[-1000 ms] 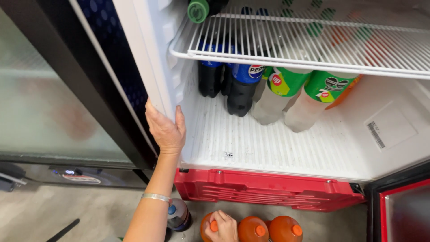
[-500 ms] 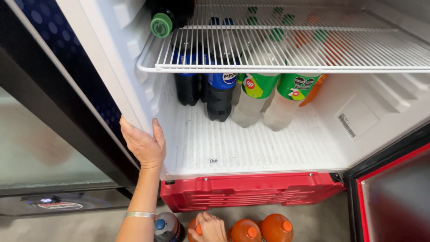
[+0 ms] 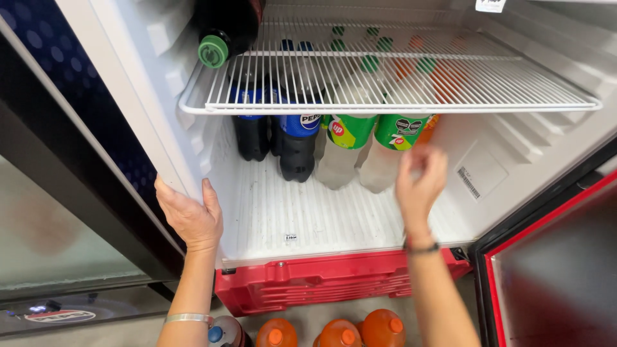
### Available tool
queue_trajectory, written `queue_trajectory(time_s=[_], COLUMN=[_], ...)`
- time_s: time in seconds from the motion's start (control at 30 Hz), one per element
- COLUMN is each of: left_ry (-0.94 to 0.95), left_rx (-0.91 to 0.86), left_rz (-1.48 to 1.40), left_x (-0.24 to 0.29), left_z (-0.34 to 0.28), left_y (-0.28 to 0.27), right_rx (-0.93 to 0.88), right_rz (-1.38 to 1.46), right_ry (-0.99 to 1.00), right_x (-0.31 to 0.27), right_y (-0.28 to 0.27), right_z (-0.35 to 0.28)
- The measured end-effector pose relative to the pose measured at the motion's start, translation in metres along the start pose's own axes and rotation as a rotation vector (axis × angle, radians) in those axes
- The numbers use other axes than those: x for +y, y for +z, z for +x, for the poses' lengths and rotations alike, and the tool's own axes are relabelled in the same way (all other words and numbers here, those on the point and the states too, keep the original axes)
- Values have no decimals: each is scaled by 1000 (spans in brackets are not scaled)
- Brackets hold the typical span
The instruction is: The person cleans and restacks beverage bottles in a reach-in refrigerator.
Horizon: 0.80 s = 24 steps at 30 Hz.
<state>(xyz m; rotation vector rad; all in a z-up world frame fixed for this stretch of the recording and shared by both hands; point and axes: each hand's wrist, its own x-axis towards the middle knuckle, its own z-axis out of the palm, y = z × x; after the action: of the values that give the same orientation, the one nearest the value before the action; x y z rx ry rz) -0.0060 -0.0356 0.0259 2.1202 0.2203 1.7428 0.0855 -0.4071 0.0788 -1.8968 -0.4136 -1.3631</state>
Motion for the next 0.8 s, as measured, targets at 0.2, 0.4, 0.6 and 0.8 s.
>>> queue_trajectory(time_s=[0.2,0.4,0.6,0.8], left_ry=[2,24,19,20], left_rx=[-14,-5,-12,-17], left_rz=[0,0,-1,3], left_x=[2,1,-1,-2], left_z=[2,3,3,2], left_y=[-3,-2,-1,-1], right_rx=[84,-87,152,186], right_rz=[-129,-62,-58,-377], right_ry=[-99,256,-37,-240], right_x=[102,123,116,60], right_y=[66,89,60,3], right_z=[114,142,116,84])
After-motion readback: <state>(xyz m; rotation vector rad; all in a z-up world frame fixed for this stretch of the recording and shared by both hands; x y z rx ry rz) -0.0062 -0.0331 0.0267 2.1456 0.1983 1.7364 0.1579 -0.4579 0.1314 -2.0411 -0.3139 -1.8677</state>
